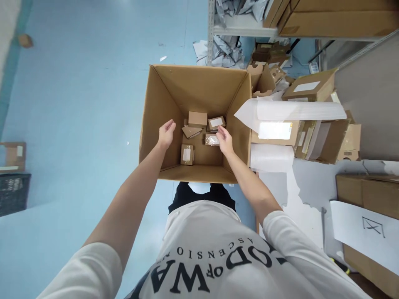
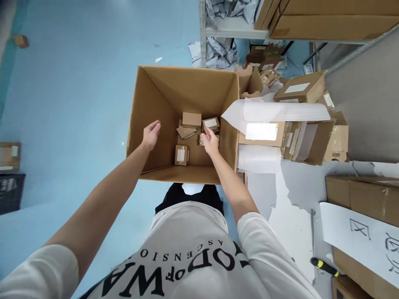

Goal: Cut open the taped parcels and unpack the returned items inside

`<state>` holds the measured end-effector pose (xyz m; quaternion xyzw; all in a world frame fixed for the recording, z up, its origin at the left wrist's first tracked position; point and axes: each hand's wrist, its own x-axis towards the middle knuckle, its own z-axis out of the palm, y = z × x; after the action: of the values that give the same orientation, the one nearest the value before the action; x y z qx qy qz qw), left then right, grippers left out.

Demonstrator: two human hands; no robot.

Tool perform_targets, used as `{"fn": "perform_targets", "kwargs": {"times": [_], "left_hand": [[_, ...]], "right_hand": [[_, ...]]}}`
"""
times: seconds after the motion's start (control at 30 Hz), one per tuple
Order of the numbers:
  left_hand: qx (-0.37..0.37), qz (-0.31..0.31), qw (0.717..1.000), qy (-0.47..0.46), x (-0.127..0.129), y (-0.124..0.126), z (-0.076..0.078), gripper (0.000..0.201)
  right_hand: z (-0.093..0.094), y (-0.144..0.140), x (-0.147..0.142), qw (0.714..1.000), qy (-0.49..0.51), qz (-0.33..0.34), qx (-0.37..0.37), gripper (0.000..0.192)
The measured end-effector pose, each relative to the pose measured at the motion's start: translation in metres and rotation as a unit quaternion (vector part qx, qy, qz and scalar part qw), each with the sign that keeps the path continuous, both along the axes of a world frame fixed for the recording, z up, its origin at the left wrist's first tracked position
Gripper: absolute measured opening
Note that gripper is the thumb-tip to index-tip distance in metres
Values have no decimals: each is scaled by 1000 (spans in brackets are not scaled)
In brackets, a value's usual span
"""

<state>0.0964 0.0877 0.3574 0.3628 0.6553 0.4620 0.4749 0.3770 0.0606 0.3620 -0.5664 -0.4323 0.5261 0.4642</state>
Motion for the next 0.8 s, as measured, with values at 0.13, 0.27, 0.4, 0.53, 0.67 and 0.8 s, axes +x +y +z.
{"fn": "perform_targets", "kwargs": {"times": [0.13,0.27,0.4,0.53,0.67,0.8], "left_hand": [[-19,-10,998,-57,-33,-4,-10,59],[-30,-47,996,-74,-69,-7,-23,57],[-51,-74,993,-75,-91,-8,-42,53],[-74,-94,991,-65,-96,-11,-62,50],[-103,-85,990,-49,-95,-12,-75,51],[-127,-55,990,-32,-89,-11,-88,52]], "right_hand": [[-8,-9,-36,999,-25,-39,-2,81],[-22,-19,-71,995,-49,-92,-5,87],[-37,-30,-96,988,-61,-140,-37,81],[-53,-41,-106,982,-49,-172,-62,77],[-69,-41,-104,980,-48,-175,-88,75],[-92,-27,-96,979,-51,-173,-100,71]]}}
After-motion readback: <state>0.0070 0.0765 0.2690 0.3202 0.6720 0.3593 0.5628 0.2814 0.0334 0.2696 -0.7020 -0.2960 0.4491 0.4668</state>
